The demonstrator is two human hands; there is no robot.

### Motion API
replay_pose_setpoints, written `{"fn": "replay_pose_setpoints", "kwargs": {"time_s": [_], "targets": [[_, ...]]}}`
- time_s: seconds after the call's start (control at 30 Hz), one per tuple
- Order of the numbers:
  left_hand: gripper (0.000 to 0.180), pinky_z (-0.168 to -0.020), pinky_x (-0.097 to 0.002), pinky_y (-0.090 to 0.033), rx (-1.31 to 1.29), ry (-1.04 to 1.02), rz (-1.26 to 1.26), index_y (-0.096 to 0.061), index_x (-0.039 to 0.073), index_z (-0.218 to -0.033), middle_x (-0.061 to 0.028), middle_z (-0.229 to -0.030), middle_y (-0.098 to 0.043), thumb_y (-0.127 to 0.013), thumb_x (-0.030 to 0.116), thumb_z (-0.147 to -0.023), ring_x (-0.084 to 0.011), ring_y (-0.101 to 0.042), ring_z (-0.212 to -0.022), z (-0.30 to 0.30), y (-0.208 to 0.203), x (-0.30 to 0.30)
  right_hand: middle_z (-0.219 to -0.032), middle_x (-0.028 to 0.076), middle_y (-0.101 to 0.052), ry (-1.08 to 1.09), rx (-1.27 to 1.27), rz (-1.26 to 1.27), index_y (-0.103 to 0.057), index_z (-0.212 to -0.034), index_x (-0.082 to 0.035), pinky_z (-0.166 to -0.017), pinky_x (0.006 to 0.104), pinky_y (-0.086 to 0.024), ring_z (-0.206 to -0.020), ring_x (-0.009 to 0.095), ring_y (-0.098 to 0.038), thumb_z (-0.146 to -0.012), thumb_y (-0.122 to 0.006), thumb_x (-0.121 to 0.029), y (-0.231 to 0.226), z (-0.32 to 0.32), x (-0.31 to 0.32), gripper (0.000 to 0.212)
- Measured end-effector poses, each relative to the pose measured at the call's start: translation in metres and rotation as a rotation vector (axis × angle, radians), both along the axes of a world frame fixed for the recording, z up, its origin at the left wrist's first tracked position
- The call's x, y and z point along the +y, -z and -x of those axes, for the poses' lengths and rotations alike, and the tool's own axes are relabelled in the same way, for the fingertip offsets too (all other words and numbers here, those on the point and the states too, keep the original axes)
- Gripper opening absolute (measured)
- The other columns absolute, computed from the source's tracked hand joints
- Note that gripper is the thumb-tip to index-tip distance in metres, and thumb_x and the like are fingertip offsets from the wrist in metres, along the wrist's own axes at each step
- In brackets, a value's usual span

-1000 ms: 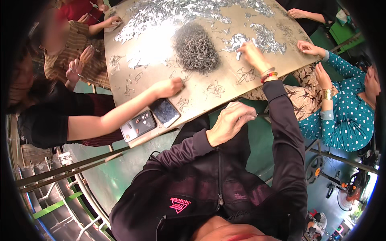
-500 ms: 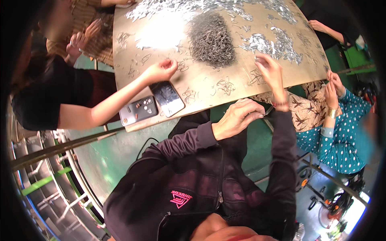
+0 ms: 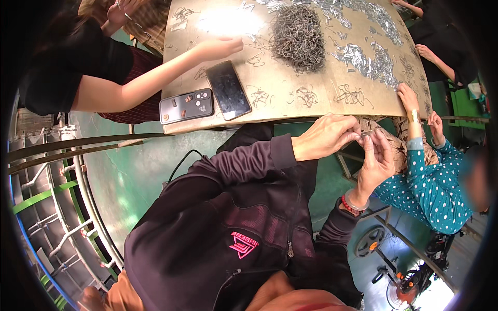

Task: The person is assembling small metal hooks by hand at a table, picking pieces from a pile and attaching them to a line.

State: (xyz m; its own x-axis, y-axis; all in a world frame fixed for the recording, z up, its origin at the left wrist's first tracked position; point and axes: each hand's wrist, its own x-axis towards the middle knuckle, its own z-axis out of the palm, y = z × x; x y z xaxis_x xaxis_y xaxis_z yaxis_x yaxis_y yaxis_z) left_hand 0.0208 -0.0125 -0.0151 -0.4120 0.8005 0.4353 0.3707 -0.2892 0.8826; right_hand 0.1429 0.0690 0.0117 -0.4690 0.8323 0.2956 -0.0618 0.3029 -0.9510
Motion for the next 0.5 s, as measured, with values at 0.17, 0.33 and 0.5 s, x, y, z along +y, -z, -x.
{"fn": "replay_pose_setpoints", "kwargs": {"time_s": [0.17,0.33,0.5], "targets": [[0.013,-0.066,-0.0349,-0.045,0.179,-0.125,-0.091,-0.056,0.003,-0.088,-0.0090,-0.077,-0.061,-0.062,0.009,-0.078,-0.0272,-0.060,-0.074,0.001,0.003,-0.007,-0.086,0.013,-0.064,0.006,0.098,0.053,-0.059,-0.099,0.008,-0.065,0.0245,-0.053,-0.069,0.016,-0.063,-0.078,-0.061,0.011,0.011,0.000,-0.004,0.022],[0.014,-0.066,-0.0341,-0.044,0.270,-0.178,-0.012,-0.056,0.004,-0.087,-0.0071,-0.081,-0.061,-0.064,0.008,-0.076,-0.0257,-0.059,-0.076,0.002,0.014,-0.013,-0.084,0.016,-0.063,0.012,0.236,0.156,-0.059,-0.097,0.009,-0.063,0.0259,-0.054,-0.067,0.018,-0.063,-0.077,-0.060,0.012,0.013,0.007,-0.014,0.021],[0.024,-0.074,-0.0350,-0.047,0.191,-0.312,-0.107,-0.060,0.003,-0.098,-0.0108,-0.091,-0.062,-0.065,0.010,-0.076,-0.0276,-0.059,-0.086,0.022,0.021,-0.012,-0.081,0.015,-0.063,0.030,0.226,0.171,-0.059,-0.096,0.008,-0.062,0.0261,-0.053,-0.067,0.018,-0.062,-0.076,-0.060,0.013,0.012,0.011,-0.012,0.020]]}}
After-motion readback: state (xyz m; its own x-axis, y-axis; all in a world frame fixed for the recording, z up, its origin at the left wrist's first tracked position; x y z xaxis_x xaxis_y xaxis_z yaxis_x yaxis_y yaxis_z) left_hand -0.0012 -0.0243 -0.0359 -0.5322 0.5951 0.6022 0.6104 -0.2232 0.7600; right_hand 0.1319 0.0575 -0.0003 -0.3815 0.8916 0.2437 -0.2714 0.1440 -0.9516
